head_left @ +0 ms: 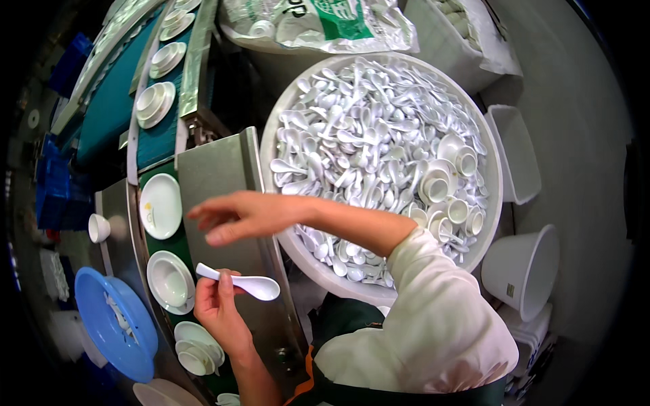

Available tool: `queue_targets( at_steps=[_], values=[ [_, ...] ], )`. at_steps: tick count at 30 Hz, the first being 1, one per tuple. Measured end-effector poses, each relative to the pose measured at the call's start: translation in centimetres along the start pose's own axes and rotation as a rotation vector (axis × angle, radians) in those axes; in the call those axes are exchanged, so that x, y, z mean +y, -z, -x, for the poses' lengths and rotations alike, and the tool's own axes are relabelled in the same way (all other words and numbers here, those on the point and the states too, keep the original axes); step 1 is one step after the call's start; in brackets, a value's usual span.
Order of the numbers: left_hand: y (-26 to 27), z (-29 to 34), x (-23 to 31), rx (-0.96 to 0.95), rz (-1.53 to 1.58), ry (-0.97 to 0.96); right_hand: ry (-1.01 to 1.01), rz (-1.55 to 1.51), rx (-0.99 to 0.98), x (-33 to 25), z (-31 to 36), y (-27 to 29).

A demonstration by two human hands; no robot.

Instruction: The person organizes clean ceramic bowls and plates on a conveyor belt, then collects stacks of small dishes and places them onto the belt for further processing.

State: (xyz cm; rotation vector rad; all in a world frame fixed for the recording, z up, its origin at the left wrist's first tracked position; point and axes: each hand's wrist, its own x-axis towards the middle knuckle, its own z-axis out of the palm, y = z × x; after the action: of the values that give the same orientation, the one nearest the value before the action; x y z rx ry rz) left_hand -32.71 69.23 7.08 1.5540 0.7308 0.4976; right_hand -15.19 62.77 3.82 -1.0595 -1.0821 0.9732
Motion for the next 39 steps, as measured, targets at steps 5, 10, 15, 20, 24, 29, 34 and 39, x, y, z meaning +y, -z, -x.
queue_targets(
  at_steps=[5,10,15,20,24,29,34,39],
  values=[
    [-10.9,0.5,-4.1,-0.391,-0.055,0.037,-0.275,0.016,0.601,1.5,16.7,-2.4],
    [-20.0,2.2,-16.2,-0.644,-0.405,0.061,-0.64,1.051,1.091,6.8,32.9,7.5],
    [-21.5,3.5,-19.6,-0.721,-0.811,-0.099,-0.952,1.147,0.901,8.4,43.8,16.5],
    [-23.9,3.4,-17.7,-0.793,-0.72,-0.216,-1.276,1.161,0.441,5.8,42.3,20.3],
    [-30.1,5.2,-17.1,-1.097,-0.474,-0.133,-1.317,1.219,0.184,7.5,44.4,22.3],
    [-38.7,7.9,-19.3,-0.957,-0.368,0.023,-1.111,1.36,0.384,8.4,42.0,20.4],
    [-43.0,10.3,-24.3,-0.697,-0.452,0.012,-0.91,0.835,0.686,6.8,45.9,20.0],
    [-40.7,8.3,-22.2,-0.945,-0.454,-0.051,-1.044,0.841,0.461,5.6,46.5,21.2]
  ],
)
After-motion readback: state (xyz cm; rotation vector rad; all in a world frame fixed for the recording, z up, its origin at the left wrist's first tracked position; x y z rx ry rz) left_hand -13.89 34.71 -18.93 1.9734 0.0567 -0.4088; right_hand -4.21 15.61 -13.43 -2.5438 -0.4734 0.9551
